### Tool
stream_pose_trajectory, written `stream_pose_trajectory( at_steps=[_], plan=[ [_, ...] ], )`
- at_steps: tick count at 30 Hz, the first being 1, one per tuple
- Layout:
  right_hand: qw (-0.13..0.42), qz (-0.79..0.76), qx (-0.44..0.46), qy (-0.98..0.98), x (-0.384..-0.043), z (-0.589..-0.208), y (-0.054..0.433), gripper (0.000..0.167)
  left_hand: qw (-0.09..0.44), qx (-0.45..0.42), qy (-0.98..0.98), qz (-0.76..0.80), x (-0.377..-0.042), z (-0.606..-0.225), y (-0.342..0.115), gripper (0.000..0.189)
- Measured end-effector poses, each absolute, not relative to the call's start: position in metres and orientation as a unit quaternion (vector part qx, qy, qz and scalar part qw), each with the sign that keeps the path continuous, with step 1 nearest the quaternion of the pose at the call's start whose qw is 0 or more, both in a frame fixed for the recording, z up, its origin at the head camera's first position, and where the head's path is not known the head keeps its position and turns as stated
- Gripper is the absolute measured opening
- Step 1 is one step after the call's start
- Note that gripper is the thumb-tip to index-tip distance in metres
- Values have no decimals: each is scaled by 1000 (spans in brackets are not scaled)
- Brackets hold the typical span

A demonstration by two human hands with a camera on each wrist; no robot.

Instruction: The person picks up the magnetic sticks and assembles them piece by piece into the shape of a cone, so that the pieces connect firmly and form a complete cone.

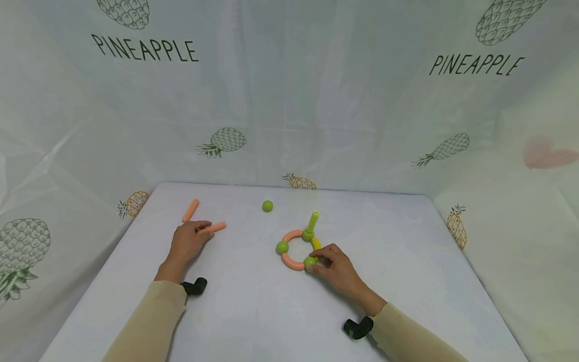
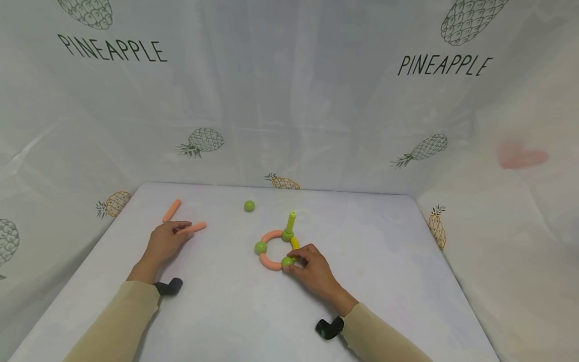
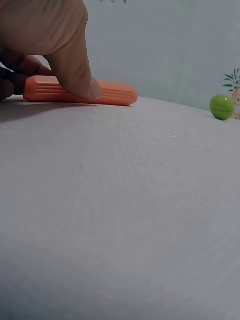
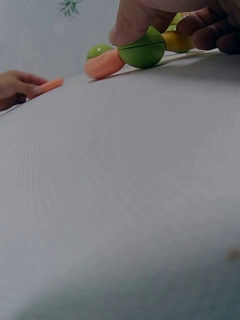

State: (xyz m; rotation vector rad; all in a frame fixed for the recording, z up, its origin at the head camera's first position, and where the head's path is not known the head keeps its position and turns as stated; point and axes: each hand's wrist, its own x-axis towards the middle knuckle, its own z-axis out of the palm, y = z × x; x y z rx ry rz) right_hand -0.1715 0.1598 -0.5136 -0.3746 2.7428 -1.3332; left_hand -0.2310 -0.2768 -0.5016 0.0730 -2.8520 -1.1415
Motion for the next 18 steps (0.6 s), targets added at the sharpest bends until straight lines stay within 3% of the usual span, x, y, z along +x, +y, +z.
stream_pose_trajectory(
  at_steps=[18],
  plan=[
    [28,-431,-125,893,-170,-513,159,29,44,52,-917,-394,-230,-499,-273,40]
  ],
)
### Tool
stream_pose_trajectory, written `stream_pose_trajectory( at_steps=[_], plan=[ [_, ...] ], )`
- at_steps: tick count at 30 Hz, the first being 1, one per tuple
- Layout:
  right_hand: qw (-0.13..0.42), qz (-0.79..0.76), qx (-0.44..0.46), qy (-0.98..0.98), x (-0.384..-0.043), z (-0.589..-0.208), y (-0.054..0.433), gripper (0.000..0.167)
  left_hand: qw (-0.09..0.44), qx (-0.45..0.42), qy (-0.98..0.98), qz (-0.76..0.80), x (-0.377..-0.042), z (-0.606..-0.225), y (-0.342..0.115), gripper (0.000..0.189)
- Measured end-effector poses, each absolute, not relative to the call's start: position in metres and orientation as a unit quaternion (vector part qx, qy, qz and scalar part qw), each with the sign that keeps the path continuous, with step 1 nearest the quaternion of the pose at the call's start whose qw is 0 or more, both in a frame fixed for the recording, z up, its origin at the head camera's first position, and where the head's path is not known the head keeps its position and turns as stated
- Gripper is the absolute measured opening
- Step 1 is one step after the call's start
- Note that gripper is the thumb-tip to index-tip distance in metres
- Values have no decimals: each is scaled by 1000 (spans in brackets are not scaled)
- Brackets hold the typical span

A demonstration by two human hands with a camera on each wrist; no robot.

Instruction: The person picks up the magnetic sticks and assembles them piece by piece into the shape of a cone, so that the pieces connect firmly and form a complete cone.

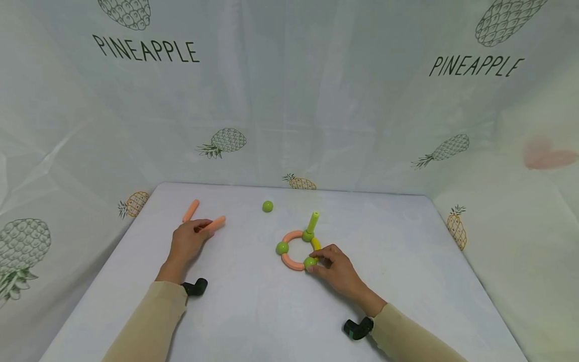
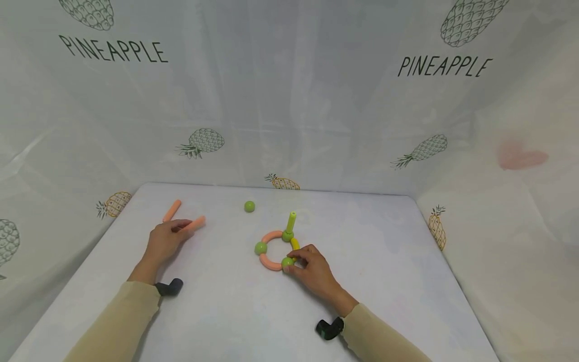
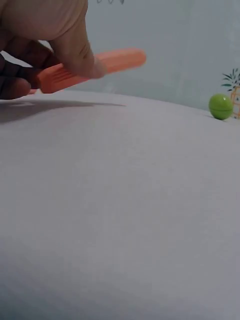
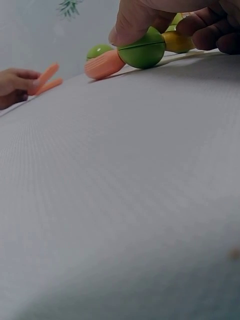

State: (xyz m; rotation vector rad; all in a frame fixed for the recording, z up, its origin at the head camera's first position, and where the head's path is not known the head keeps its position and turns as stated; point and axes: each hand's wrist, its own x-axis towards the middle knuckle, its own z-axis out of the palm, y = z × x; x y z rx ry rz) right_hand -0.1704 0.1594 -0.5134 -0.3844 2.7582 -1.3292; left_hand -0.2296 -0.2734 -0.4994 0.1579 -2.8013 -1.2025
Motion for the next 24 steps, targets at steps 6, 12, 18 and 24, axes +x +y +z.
stream_pose_trajectory(
  at_steps=[6,12,18,24],
  plan=[
    [25,-426,-128,895,-171,-514,160,29,69,35,-895,-438,-226,-495,-256,37],
    [26,-425,-131,896,-172,-514,160,30,62,22,-875,-479,-222,-489,-227,37],
    [23,-425,-133,895,-171,-515,160,30,48,-4,-860,-508,-214,-480,-191,38],
    [24,-426,-131,895,-171,-514,160,30,41,-24,-851,-523,-208,-473,-153,36]
  ],
)
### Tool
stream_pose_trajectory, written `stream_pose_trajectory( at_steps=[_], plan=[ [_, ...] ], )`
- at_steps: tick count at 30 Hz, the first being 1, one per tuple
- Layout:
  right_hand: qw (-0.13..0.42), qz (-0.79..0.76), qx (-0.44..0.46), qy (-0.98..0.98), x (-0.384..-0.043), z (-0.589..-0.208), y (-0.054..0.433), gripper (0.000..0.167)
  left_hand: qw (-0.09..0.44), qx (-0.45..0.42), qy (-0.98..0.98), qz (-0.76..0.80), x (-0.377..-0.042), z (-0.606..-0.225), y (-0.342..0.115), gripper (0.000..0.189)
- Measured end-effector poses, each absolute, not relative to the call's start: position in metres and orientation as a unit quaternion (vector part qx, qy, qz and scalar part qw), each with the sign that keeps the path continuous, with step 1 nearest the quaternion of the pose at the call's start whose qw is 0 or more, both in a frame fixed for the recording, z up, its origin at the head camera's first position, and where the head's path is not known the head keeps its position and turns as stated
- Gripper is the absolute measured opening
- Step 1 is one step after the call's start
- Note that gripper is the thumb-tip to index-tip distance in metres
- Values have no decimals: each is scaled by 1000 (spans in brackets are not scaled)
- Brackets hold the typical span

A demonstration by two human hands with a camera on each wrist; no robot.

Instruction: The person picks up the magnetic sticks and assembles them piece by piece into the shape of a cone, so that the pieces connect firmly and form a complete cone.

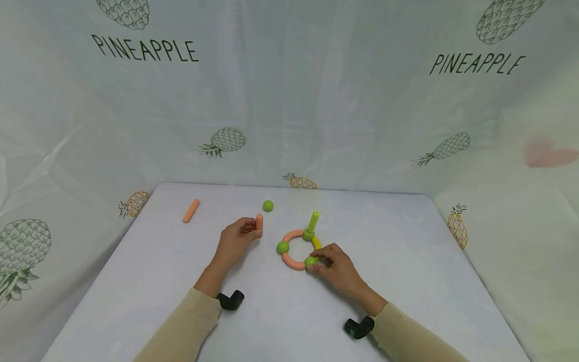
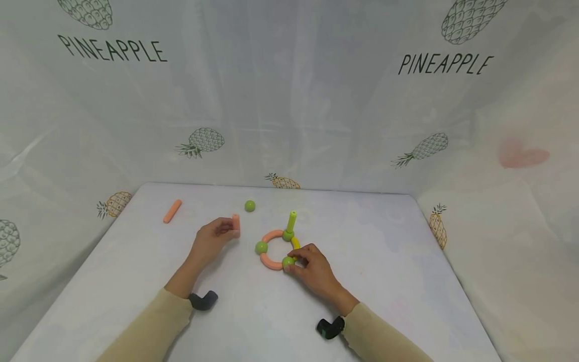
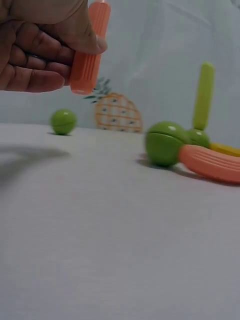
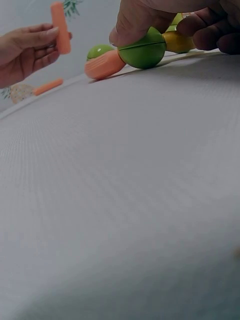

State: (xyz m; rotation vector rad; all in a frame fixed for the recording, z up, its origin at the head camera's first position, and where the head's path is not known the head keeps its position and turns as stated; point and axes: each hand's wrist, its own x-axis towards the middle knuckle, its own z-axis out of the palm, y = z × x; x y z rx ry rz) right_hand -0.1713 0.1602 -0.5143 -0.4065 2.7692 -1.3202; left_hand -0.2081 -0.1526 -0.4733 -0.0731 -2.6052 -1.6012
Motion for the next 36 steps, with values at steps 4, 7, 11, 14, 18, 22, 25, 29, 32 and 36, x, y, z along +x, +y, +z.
stream_pose_trajectory(
  at_steps=[4,7,11,14,18,22,25,29,32,36],
  plan=[
    [23,-429,-130,894,-171,-514,160,29,33,-36,-847,-530,-207,-473,-130,34],
    [21,-428,-131,894,-172,-515,160,29,26,-47,-841,-539,-206,-473,-117,33],
    [17,-427,-135,894,-172,-515,160,29,22,-65,-839,-540,-204,-472,-106,30],
    [15,-429,-140,892,-172,-514,160,29,19,-76,-838,-540,-204,-475,-101,27],
    [16,-431,-143,891,-172,-514,161,30,16,-90,-837,-540,-204,-481,-97,24],
    [16,-427,-142,893,-172,-513,161,30,22,-98,-840,-534,-202,-487,-96,23],
    [15,-426,-142,893,-172,-514,162,30,21,-98,-840,-534,-202,-490,-96,24],
    [15,-429,-142,892,-173,-515,162,30,16,-102,-855,-507,-202,-494,-95,29],
    [16,-430,-143,891,-173,-516,162,31,23,-103,-868,-485,-202,-498,-95,32],
    [15,-432,-142,891,-172,-516,161,30,30,-100,-872,-478,-203,-501,-97,31]
  ],
)
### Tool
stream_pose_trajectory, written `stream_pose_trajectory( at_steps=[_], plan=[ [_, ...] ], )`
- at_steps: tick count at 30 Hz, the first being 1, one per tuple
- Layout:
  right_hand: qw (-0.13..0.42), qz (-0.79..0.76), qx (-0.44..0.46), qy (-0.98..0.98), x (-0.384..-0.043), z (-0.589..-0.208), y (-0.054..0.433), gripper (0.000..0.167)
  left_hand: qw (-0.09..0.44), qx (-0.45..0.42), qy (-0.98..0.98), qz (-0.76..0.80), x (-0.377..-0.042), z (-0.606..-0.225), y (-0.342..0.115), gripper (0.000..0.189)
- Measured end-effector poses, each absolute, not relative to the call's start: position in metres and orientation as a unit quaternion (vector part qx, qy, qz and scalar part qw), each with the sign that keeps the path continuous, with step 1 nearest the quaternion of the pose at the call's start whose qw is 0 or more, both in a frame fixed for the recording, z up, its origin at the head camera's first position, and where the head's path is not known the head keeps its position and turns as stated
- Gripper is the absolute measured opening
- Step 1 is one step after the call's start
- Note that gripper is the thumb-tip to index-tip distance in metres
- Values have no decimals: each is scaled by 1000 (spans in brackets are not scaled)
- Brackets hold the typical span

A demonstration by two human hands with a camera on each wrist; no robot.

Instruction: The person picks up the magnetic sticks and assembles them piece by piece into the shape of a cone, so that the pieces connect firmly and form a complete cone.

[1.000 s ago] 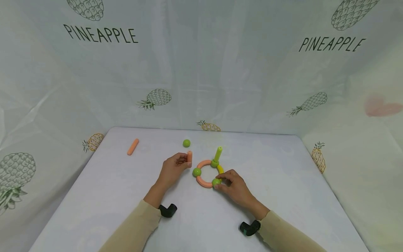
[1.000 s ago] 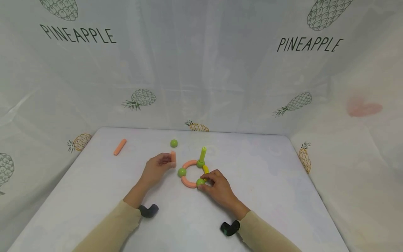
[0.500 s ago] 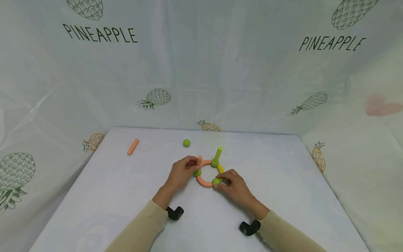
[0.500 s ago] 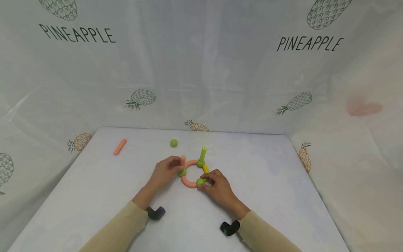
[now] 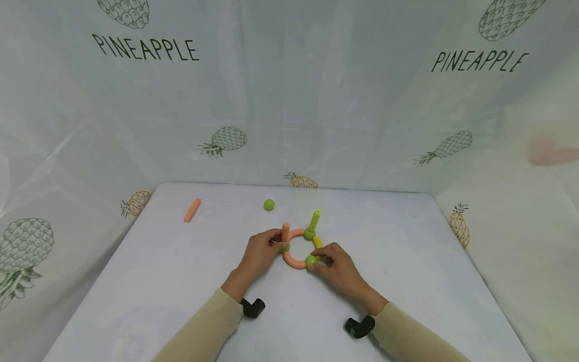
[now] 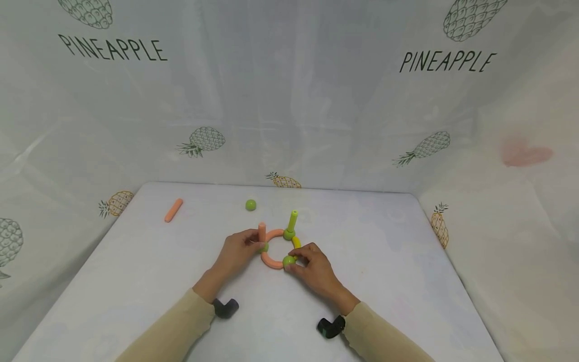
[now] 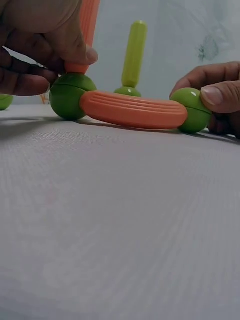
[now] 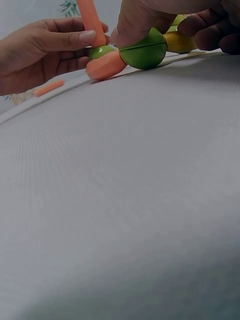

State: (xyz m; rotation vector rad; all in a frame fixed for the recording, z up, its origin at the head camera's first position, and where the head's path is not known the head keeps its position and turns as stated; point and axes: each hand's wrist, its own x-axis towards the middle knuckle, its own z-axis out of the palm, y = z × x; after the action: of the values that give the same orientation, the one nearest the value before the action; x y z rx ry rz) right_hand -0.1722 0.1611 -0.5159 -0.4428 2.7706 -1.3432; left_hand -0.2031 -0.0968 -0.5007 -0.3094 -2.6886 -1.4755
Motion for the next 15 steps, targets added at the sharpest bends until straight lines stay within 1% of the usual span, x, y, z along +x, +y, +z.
stream_pose_trajectory(
  at_steps=[15],
  plan=[
    [18,-435,-141,889,-171,-514,158,29,26,-98,-882,-460,-202,-498,-98,34]
  ],
)
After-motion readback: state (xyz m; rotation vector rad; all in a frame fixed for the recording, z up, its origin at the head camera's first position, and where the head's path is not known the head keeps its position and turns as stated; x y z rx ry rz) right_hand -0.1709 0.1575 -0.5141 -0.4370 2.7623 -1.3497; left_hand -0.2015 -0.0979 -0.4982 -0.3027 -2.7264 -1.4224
